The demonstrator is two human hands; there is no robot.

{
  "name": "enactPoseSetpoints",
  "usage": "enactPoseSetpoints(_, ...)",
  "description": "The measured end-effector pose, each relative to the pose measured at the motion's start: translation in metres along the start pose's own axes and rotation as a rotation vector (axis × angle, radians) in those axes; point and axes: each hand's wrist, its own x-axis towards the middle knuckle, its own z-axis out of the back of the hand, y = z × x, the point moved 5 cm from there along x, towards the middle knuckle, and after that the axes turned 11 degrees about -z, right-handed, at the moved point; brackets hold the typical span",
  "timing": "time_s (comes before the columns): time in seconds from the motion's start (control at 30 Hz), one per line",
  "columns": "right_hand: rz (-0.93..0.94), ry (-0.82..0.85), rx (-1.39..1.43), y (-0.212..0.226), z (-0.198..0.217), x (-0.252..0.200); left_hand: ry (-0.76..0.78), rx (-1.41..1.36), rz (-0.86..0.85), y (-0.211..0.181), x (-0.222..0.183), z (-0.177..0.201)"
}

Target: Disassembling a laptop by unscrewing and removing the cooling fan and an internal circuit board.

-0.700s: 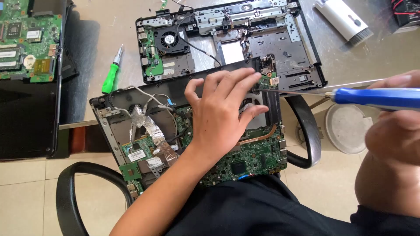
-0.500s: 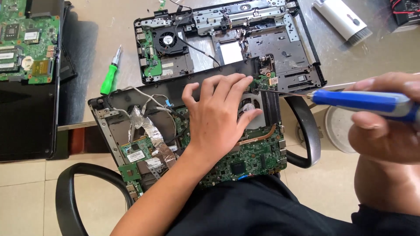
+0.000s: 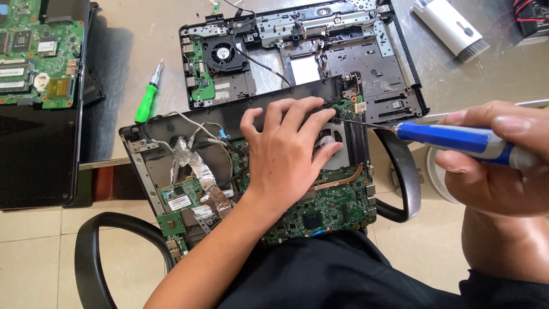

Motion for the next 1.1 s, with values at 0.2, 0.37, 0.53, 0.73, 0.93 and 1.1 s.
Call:
enactPoseSetpoints(0.2,0.000,-0.011,-0.002,0.011,-0.009,0.016,-0.001,0.003,-0.001,0.000,0.000,-0.001)
enactPoseSetpoints(0.37,-0.217,0.157,-0.094,0.025,-0.016,0.033,-0.007,0.003,0.012,0.000,0.000,-0.002)
enactPoseSetpoints(0.53,0.324,-0.069,0.043,0.024,-0.043,0.060,0.028,0.028,0.050,0.003,-0.002,-0.008)
enactPoseSetpoints(0.73,0.122,-0.254,0.061,0.010,-0.050,0.060,-0.018,-0.007,0.028,0.002,-0.005,-0.006)
enactPoseSetpoints(0.93,-0.079,-0.202,0.210,0.015,-0.052,0.048,-0.016,-0.022,0.014,0.003,-0.008,-0.007)
enactPoseSetpoints(1.1,-0.116,-0.428,0.095,0.024,-0.049,0.043,-0.009,-0.056,0.013,0.003,-0.007,-0.006)
